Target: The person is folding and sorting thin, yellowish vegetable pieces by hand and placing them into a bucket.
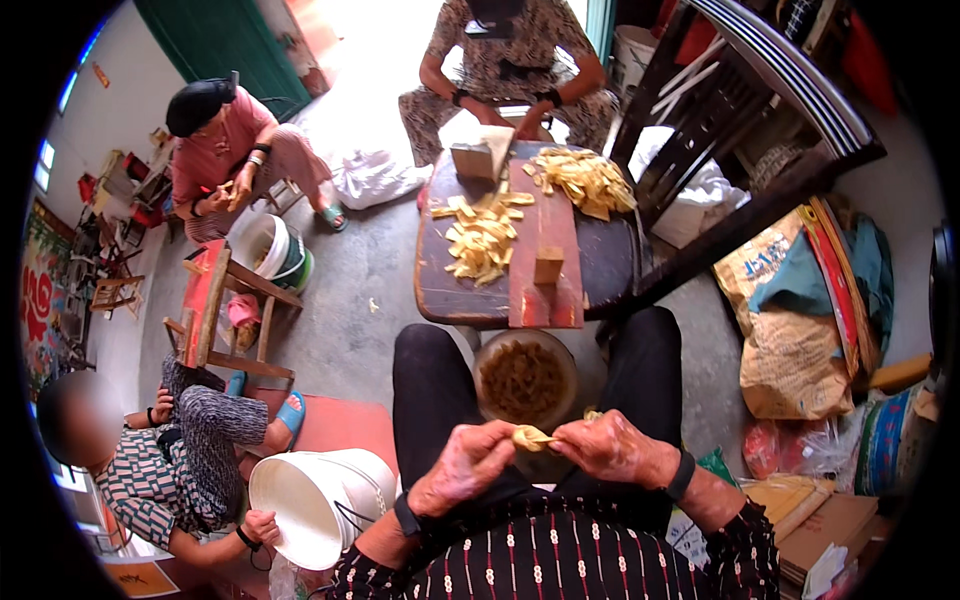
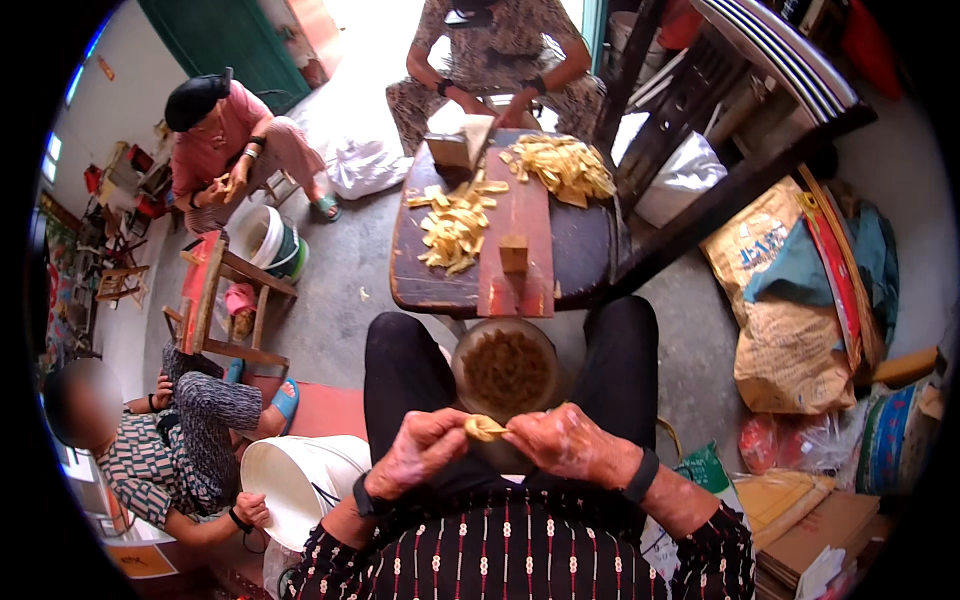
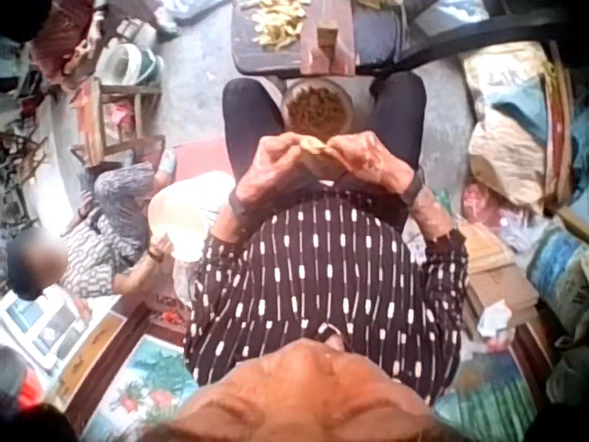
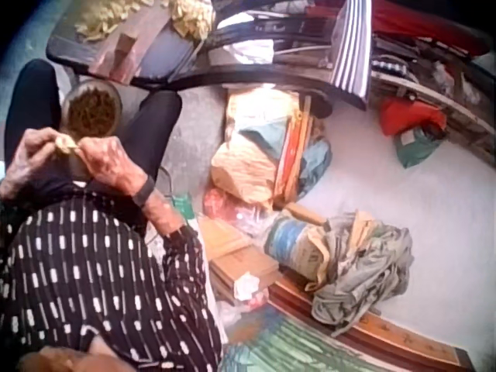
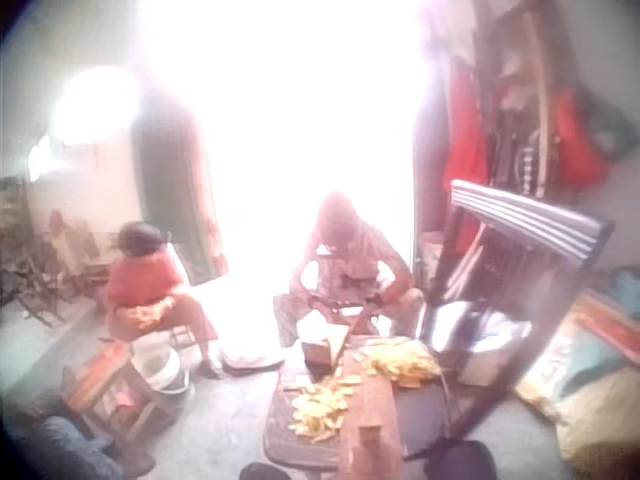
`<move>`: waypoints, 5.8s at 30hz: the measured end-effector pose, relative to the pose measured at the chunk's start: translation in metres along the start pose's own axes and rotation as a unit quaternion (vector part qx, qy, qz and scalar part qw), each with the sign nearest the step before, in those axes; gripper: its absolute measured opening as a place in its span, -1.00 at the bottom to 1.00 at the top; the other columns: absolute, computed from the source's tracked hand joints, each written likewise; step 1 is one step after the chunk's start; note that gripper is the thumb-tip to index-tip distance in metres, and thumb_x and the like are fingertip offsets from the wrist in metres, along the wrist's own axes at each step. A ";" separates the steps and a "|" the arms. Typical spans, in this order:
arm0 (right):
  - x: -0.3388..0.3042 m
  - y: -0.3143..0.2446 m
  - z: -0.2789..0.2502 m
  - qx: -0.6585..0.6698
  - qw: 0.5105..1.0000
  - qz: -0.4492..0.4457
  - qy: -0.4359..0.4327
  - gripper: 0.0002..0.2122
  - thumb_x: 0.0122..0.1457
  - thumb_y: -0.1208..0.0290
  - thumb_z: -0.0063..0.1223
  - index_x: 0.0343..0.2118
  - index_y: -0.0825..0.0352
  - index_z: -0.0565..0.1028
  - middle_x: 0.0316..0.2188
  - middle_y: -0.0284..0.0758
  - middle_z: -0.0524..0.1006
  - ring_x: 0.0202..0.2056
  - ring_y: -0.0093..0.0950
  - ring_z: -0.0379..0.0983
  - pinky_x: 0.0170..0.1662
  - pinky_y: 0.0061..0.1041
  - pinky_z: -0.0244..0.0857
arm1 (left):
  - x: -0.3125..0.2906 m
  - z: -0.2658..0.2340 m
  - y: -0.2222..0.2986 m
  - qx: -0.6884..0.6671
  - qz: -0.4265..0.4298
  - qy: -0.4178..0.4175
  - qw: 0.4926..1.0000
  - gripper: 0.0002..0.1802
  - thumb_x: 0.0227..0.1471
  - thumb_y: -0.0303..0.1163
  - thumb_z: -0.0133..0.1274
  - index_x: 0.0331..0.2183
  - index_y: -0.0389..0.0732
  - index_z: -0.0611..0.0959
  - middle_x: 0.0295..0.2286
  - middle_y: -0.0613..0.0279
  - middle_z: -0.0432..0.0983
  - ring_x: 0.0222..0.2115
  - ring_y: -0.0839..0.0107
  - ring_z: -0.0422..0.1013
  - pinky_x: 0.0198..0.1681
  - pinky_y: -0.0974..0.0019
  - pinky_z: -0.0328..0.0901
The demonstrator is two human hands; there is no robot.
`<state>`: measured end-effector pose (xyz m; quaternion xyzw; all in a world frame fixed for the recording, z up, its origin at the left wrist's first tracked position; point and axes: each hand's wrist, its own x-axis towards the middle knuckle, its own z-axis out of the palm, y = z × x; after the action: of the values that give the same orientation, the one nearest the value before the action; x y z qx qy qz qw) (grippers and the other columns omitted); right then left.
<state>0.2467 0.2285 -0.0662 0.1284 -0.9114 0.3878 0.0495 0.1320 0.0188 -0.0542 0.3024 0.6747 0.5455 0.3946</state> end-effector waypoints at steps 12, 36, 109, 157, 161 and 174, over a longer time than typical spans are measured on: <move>-0.004 0.006 -0.007 0.215 0.974 0.075 -0.007 -0.89 0.20 0.46 0.02 -0.41 0.39 0.47 -0.68 -0.12 0.39 -0.62 -0.16 0.38 -0.56 -0.31 0.21 | 0.003 -0.026 -0.018 -0.092 -0.119 -0.066 0.986 -0.74 0.07 -0.48 0.00 -0.19 -0.38 0.59 -0.44 0.21 0.56 -0.43 0.53 0.46 -0.32 0.45 0.35; 0.037 0.020 -0.016 0.172 0.984 0.027 0.030 -0.84 0.25 0.41 -0.09 -0.43 0.38 0.37 -0.62 -0.11 0.35 -0.51 -0.08 0.40 -0.47 -0.21 0.24 | 0.035 -0.047 0.028 0.084 0.025 0.013 0.996 -0.83 0.13 -0.41 0.06 -0.37 -0.35 0.61 -0.62 0.35 0.41 -0.58 0.64 0.26 -0.52 0.48 0.19; -0.009 0.012 0.033 0.192 0.976 0.037 -0.095 -0.71 0.33 0.20 -0.21 -0.36 0.35 0.39 -0.57 -0.07 0.43 -0.48 -0.07 0.41 -0.43 -0.16 0.23 | -0.009 -0.005 0.052 0.343 0.049 -0.216 0.913 -0.74 0.03 -0.41 0.05 -0.19 -0.24 0.54 -0.17 0.12 0.42 -0.10 0.37 0.36 -0.10 0.29 0.24; 0.001 -0.013 0.035 0.446 0.854 0.263 0.055 -0.69 0.35 0.25 -0.22 -0.21 0.44 0.45 -0.48 -0.42 0.42 -0.44 -0.66 0.31 -0.37 -0.64 0.25 | 0.016 0.021 -0.016 0.351 0.337 0.042 0.872 -0.68 -0.09 -0.57 0.19 -0.19 -0.28 0.59 -0.29 0.03 0.56 -0.26 0.18 0.54 -0.25 0.31 0.48; 0.005 -0.017 0.037 0.399 0.887 0.217 0.087 -0.69 0.35 0.30 -0.28 -0.17 0.45 0.44 -0.45 -0.33 0.47 -0.41 -0.59 0.39 -0.32 -0.60 0.31 | 0.014 0.020 -0.012 0.339 0.391 0.090 0.851 -0.67 -0.12 -0.59 0.21 -0.20 -0.28 0.61 -0.30 0.06 0.56 -0.33 0.24 0.56 -0.28 0.34 0.49; 0.003 -0.021 0.035 0.473 0.826 0.283 0.118 -0.71 0.29 0.32 -0.19 -0.14 0.45 0.45 -0.45 -0.30 0.52 -0.45 -0.54 0.45 -0.37 -0.54 0.35 | 0.002 0.017 -0.009 -0.096 0.100 0.145 0.980 -0.80 -0.03 -0.57 0.21 -0.27 -0.31 0.66 -0.36 0.21 0.58 -0.39 0.48 0.49 -0.27 0.48 0.39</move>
<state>0.2501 0.1891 -0.0755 -0.1742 -0.5996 0.7808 -0.0222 0.1461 0.0275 -0.0655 0.2469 0.6355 0.6825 0.2633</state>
